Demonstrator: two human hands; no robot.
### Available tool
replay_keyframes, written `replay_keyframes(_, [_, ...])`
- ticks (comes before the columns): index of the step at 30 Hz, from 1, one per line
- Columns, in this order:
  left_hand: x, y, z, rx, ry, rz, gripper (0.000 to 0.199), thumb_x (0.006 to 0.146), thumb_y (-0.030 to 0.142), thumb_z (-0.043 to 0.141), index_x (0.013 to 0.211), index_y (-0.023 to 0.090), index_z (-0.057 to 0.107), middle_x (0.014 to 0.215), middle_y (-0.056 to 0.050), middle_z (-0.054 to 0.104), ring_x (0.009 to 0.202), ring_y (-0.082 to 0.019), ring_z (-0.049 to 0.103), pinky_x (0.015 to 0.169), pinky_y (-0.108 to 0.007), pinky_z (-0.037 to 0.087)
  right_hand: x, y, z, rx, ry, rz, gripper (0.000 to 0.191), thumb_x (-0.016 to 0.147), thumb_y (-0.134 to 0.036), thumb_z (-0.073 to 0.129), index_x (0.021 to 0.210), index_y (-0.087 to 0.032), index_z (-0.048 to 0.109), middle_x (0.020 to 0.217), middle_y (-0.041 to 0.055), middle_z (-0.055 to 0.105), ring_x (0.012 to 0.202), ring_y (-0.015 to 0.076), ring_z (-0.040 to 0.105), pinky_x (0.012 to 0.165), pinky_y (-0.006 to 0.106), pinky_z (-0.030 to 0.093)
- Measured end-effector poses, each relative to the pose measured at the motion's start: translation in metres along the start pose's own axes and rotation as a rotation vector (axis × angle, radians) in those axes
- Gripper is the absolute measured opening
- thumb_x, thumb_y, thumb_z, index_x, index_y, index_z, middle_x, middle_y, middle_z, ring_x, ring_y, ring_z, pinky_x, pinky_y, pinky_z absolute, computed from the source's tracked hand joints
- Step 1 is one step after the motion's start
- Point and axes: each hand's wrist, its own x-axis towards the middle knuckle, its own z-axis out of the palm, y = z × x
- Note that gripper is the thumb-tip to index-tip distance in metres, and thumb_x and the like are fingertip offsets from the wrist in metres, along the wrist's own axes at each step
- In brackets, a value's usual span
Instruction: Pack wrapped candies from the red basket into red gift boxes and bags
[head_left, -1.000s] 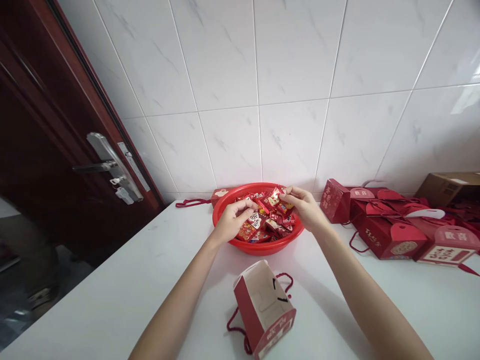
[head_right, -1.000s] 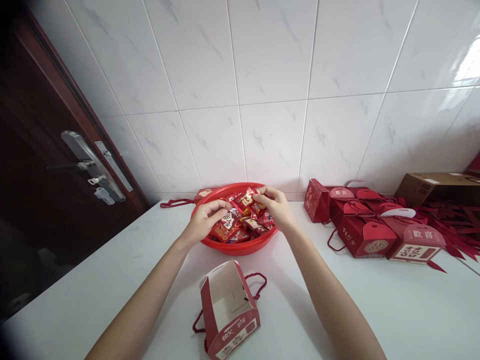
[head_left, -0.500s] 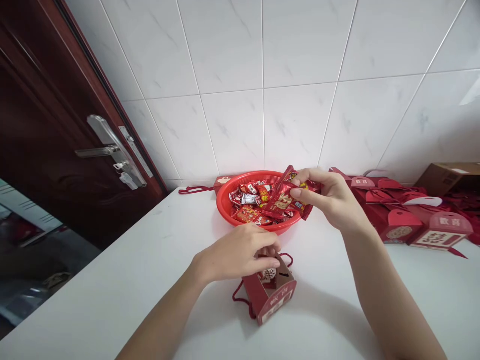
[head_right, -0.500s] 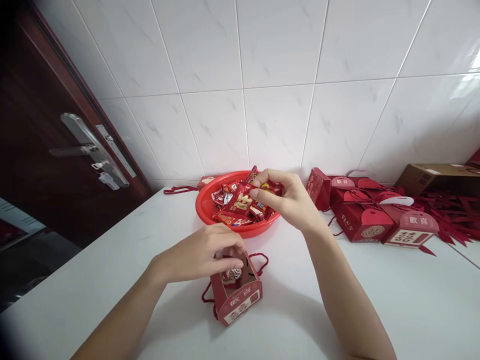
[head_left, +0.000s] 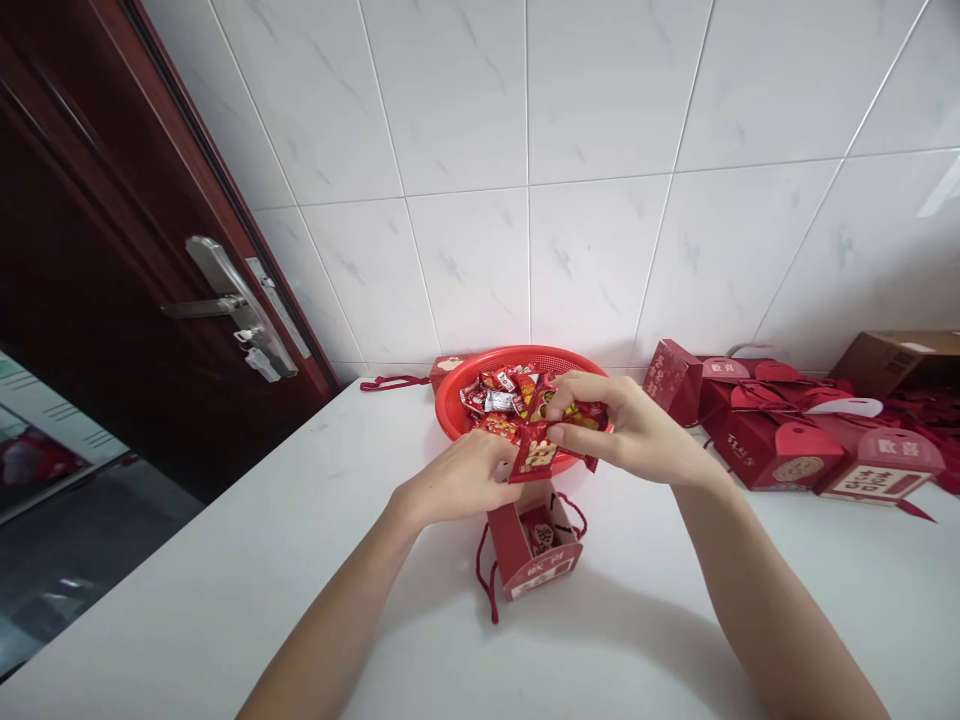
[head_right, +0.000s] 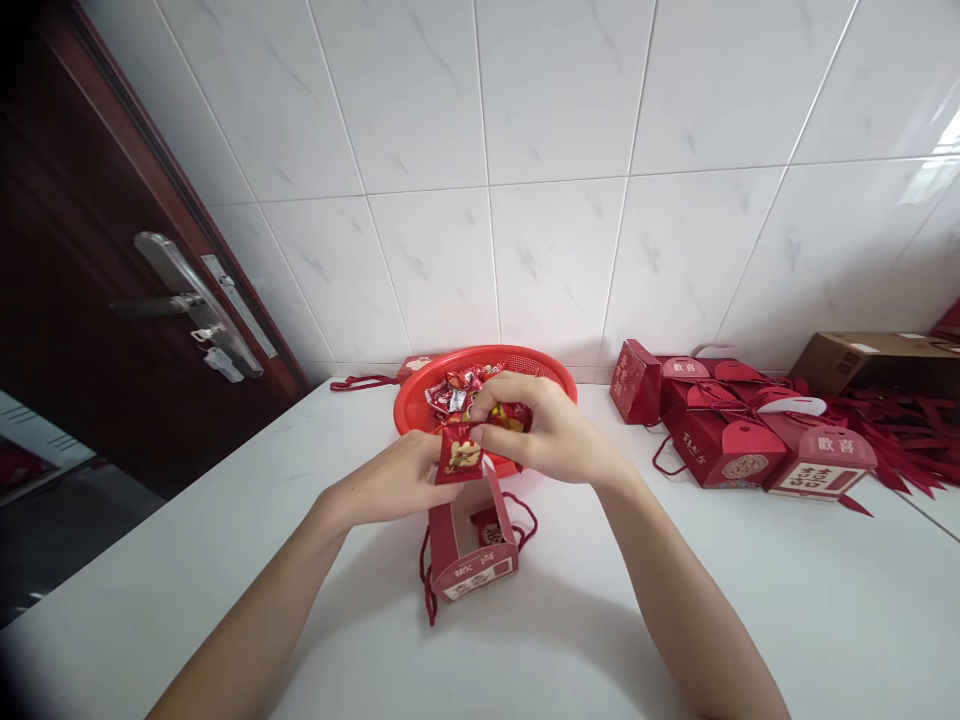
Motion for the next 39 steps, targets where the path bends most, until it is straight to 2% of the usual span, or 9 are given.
replay_keyframes(3, [0.004, -0.003, 0.001, -0.073, -0.093, 0.041, 0.017, 0.083, 0.031, 0.061, 0.073, 0.019, 0.055, 0.071, 0.001, 0.057, 0.065, -0.015, 0.050, 0.054, -0.024, 0.037, 0.003, 0.001, 0.007, 0.073, -0.166, 0.026, 0.004, 0.084, -0.018, 0.065, 0.081, -0.019, 0.064, 0.079, 0.0006, 0.062, 0.072, 0.0140, 0.054, 0.062, 0.026, 0.043])
replay_keyframes(7, [0.007, -0.012, -0.005, -0.101, -0.205, 0.079, 0.003, 0.082, 0.020, 0.056, 0.083, 0.018, 0.057, 0.080, 0.000, 0.060, 0.073, -0.015, 0.054, 0.063, -0.025, 0.043, 0.007, 0.012, 0.007, 0.220, -0.413, 0.126, 0.008, 0.088, -0.023, 0.063, 0.082, -0.018, 0.059, 0.078, -0.0012, 0.058, 0.067, 0.0105, 0.050, 0.060, 0.023, 0.040])
replay_keyframes(12, [0.007, -0.025, -0.019, -0.035, -0.334, 0.086, 0.014, 0.081, 0.021, 0.060, 0.093, 0.015, 0.065, 0.095, -0.005, 0.065, 0.089, -0.021, 0.059, 0.078, -0.030, 0.048, 0.007, 0.020, -0.005, 0.005, -0.519, 0.226, 0.010, 0.088, -0.022, 0.060, 0.080, -0.017, 0.058, 0.074, -0.0031, 0.052, 0.064, 0.0093, 0.043, 0.058, 0.023, 0.036])
replay_keyframes(17, [0.005, -0.033, -0.030, -0.105, -0.437, 0.058, 0.056, 0.080, 0.026, 0.070, 0.135, 0.022, 0.060, 0.137, -0.007, 0.060, 0.125, -0.026, 0.053, 0.102, -0.035, 0.045, 0.004, 0.016, 0.000, -0.224, -0.495, 0.263, 0.006, 0.087, -0.015, 0.057, 0.083, -0.016, 0.060, 0.079, -0.0009, 0.058, 0.066, 0.0103, 0.046, 0.059, 0.023, 0.036])
replay_keyframes(23, [0.003, -0.032, -0.033, -0.130, -0.505, -0.021, 0.061, 0.079, 0.026, 0.073, 0.138, 0.023, 0.059, 0.118, -0.004, 0.070, 0.108, -0.023, 0.064, 0.093, -0.031, 0.050, 0.003, 0.009, 0.013, -0.226, -0.593, 0.274, 0.008, 0.087, -0.017, 0.060, 0.083, -0.015, 0.067, 0.089, 0.0034, 0.068, 0.070, 0.0119, 0.056, 0.060, 0.023, 0.041])
replay_keyframes(28, [0.003, -0.032, -0.029, -0.080, -0.485, -0.041, 0.066, 0.079, 0.021, 0.068, 0.143, 0.022, 0.053, 0.107, -0.004, 0.071, 0.094, -0.020, 0.069, 0.081, -0.028, 0.052, 0.002, 0.012, 0.005, -0.259, -0.524, 0.238, 0.020, 0.087, -0.007, 0.052, 0.094, -0.016, 0.069, 0.098, 0.0044, 0.071, 0.081, 0.0139, 0.060, 0.068, 0.023, 0.045])
replay_keyframes(33, [0.002, -0.026, -0.027, -0.008, -0.450, -0.058, 0.057, 0.076, 0.020, 0.066, 0.132, 0.018, 0.059, 0.101, -0.004, 0.070, 0.091, -0.020, 0.068, 0.073, -0.026, 0.052, 0.001, 0.013, -0.005, -0.227, -0.545, 0.184, 0.027, 0.090, -0.012, 0.051, 0.113, -0.020, 0.065, 0.108, 0.0036, 0.070, 0.090, 0.0158, 0.062, 0.075, 0.025, 0.046])
replay_keyframes(36, [0.000, -0.022, -0.027, 0.039, -0.423, -0.040, 0.055, 0.076, 0.019, 0.065, 0.131, 0.019, 0.060, 0.101, -0.003, 0.069, 0.088, -0.019, 0.066, 0.070, -0.025, 0.051, -0.001, 0.008, -0.008, -0.237, -0.643, 0.233, 0.044, 0.088, -0.015, 0.056, 0.131, -0.024, 0.053, 0.097, 0.0006, 0.068, 0.076, 0.0140, 0.059, 0.063, 0.024, 0.044])
replay_keyframes(39, [-0.001, -0.017, -0.027, 0.072, -0.422, -0.011, 0.057, 0.075, 0.016, 0.063, 0.132, 0.021, 0.060, 0.105, -0.003, 0.068, 0.089, -0.018, 0.066, 0.071, -0.024, 0.051, -0.003, 0.000, -0.007, -0.333, -0.733, 0.368, 0.047, 0.083, -0.017, 0.062, 0.128, -0.022, 0.050, 0.080, -0.0034, 0.060, 0.057, 0.0106, 0.047, 0.050, 0.022, 0.035])
